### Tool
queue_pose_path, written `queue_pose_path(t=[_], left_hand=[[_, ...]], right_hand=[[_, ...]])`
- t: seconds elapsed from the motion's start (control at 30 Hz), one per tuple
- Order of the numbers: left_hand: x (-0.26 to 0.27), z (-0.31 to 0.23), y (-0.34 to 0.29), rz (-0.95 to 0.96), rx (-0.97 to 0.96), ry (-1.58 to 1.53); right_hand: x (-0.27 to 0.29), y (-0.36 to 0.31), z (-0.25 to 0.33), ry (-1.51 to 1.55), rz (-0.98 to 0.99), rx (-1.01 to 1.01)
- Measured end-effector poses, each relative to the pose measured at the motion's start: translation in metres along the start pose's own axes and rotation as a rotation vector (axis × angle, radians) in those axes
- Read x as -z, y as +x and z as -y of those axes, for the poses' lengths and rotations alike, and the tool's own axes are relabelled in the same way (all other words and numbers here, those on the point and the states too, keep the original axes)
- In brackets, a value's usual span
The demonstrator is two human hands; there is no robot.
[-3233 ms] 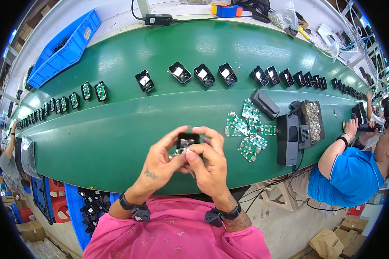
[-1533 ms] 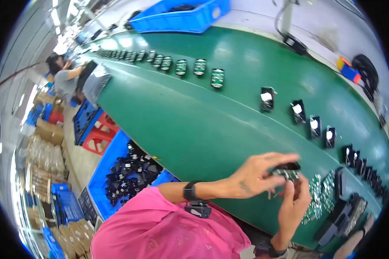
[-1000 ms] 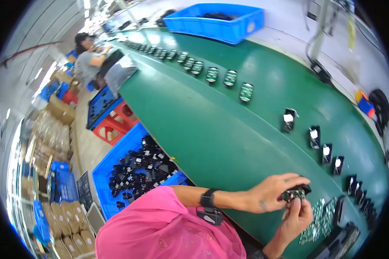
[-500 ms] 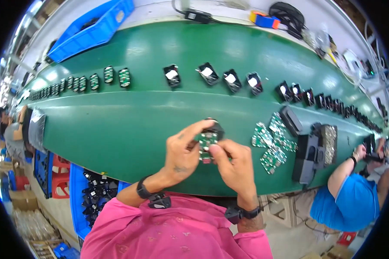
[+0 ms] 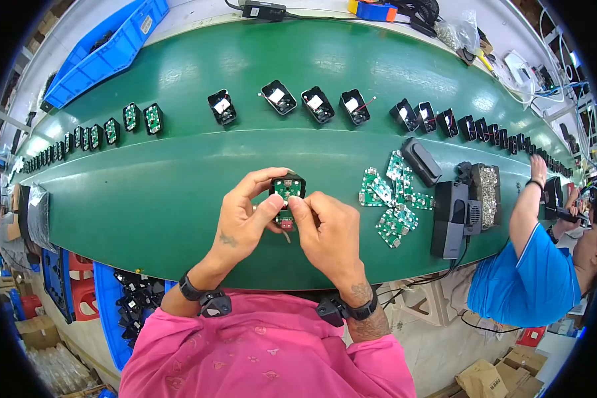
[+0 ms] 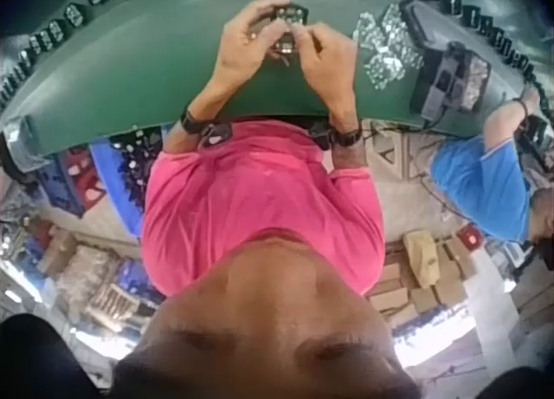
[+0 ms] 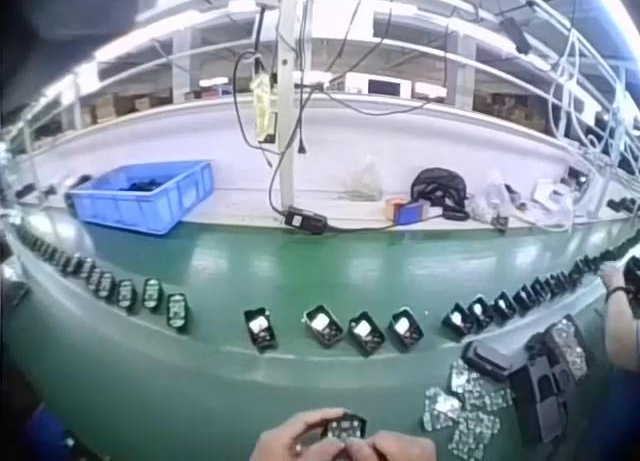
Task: Assembling electronic circuit boards into black plastic enclosures on a production line.
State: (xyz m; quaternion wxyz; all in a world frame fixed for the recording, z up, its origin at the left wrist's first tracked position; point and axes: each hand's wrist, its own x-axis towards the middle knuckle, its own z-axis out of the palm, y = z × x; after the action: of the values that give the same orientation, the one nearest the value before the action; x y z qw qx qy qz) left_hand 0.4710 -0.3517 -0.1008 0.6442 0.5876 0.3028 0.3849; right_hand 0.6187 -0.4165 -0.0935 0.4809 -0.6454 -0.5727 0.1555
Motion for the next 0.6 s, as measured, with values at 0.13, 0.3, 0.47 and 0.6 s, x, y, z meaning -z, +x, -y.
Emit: queue_pose_path(t=[0.13, 0.3, 0.47, 0.6], left_hand=[[-0.003, -0.005, -0.001, -0.021, 0.080, -0.028], [-0.007, -0.005, 0.000, -0.058, 0.129, -0.084], [-0.003, -0.010, 0.001, -0.051, 0.167, -0.090], [-0.002, 0.000, -0.002, -0.108, 0.047, 0.045]], right_hand=[[-0.003, -0.003, 0.003, -0.042, 0.015, -0.064], [-0.010, 0.002, 0.008, 0.144, 0.095, -0.075], [-0.009, 0.007, 0.015, 0.236, 0.207, -0.288], [-0.027, 0.004, 0.009, 0.339, 0.147, -0.280]])
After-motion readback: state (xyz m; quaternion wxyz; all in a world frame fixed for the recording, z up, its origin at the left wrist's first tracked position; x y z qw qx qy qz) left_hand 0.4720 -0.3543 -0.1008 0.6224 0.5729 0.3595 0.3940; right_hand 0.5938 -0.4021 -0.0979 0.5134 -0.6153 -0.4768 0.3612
